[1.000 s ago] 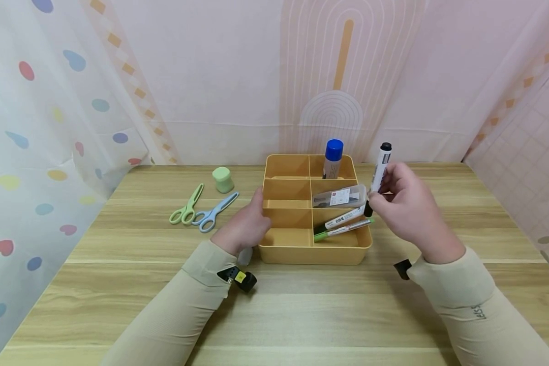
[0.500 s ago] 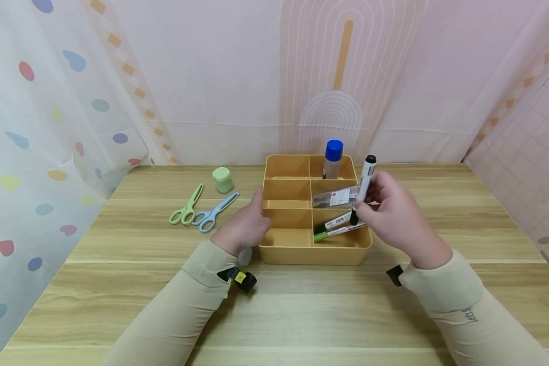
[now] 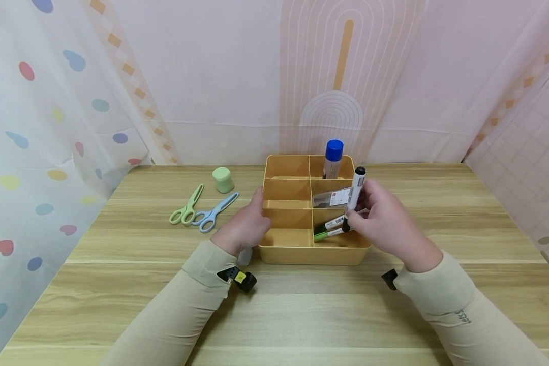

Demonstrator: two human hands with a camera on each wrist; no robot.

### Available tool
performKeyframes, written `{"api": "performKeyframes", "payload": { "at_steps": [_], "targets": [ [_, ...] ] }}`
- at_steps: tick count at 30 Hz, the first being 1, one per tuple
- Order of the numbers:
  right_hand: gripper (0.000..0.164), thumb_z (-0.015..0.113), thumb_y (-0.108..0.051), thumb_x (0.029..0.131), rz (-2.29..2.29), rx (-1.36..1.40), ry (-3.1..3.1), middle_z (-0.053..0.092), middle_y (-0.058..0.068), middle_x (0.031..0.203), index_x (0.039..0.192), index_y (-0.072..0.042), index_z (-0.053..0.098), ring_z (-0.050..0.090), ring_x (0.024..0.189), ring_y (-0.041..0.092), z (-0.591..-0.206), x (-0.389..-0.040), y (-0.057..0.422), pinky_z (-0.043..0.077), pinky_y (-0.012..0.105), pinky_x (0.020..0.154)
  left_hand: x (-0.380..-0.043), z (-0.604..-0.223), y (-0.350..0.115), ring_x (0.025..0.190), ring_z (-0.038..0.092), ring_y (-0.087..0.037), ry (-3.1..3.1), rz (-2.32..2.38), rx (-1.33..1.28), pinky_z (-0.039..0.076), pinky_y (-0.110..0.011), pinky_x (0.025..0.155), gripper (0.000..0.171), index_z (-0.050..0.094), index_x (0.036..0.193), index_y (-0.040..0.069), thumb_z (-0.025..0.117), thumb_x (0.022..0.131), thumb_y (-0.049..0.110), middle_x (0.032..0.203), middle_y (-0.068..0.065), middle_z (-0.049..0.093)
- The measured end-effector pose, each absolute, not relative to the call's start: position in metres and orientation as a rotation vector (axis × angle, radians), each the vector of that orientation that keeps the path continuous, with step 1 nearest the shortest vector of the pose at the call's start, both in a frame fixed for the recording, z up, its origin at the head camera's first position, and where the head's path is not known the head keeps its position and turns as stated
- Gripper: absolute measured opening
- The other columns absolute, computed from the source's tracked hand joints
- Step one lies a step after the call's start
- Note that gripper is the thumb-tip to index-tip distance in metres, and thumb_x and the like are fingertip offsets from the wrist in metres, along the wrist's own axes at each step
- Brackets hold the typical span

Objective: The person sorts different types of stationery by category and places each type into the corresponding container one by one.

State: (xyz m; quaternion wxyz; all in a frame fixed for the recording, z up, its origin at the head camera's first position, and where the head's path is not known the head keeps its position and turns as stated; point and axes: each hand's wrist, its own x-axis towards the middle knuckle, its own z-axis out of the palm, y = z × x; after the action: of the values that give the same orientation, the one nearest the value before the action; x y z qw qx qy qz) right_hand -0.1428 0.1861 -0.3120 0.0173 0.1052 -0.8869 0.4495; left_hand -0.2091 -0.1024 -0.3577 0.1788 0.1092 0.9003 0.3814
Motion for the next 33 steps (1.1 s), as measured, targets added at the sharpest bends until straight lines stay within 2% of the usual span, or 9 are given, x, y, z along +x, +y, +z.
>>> {"api": "performKeyframes", "payload": {
  "at_steps": [6,19,29,33],
  "targets": [
    [0.048,0.061,0.002,0.095,1.359,0.366,-2.777,0.07,0.023,0.124,0.141,0.003,0.048,0.067,0.1,0.028,-0.317,-0.144,0.183,0.058,0.024,0.081,-0.209,-0.357,-0.102,0.136,0.052,-0.038,2.549,1.074,0.305,0.039,-0.055,0.118,0.085,-0.001,0.168,0.013,0.043,0.095,0.006,0.163,-0.025,0.041],
    [0.038,0.067,-0.001,0.093,1.276,0.427,-2.835,0.07,0.016,0.109,0.129,0.002,0.055,0.066,0.093,0.024,-0.323,-0.143,0.177,0.057,0.028,0.075,-0.209,-0.358,-0.102,0.135,0.052,-0.037,2.55,1.062,0.306,0.04,-0.054,0.117,0.088,-0.006,0.169,0.013,0.043,0.096,0.007,0.165,-0.024,0.039],
    [0.034,0.066,-0.003,0.094,1.216,0.435,-2.913,0.071,0.012,0.105,0.127,0.0,0.058,0.066,0.092,0.023,-0.327,-0.143,0.173,0.058,0.033,0.078,-0.209,-0.357,-0.102,0.131,0.054,-0.037,2.554,1.064,0.301,0.042,-0.053,0.114,0.085,-0.002,0.168,0.014,0.043,0.096,0.007,0.163,-0.024,0.042],
    [0.03,0.065,-0.003,0.093,1.209,0.449,-2.92,0.07,0.011,0.099,0.121,0.001,0.058,0.065,0.087,0.022,-0.328,-0.143,0.172,0.057,0.032,0.073,-0.208,-0.357,-0.102,0.132,0.054,-0.037,2.557,1.075,0.305,0.042,-0.054,0.114,0.084,0.001,0.168,0.014,0.043,0.096,0.007,0.162,-0.025,0.043]
  ]
}}
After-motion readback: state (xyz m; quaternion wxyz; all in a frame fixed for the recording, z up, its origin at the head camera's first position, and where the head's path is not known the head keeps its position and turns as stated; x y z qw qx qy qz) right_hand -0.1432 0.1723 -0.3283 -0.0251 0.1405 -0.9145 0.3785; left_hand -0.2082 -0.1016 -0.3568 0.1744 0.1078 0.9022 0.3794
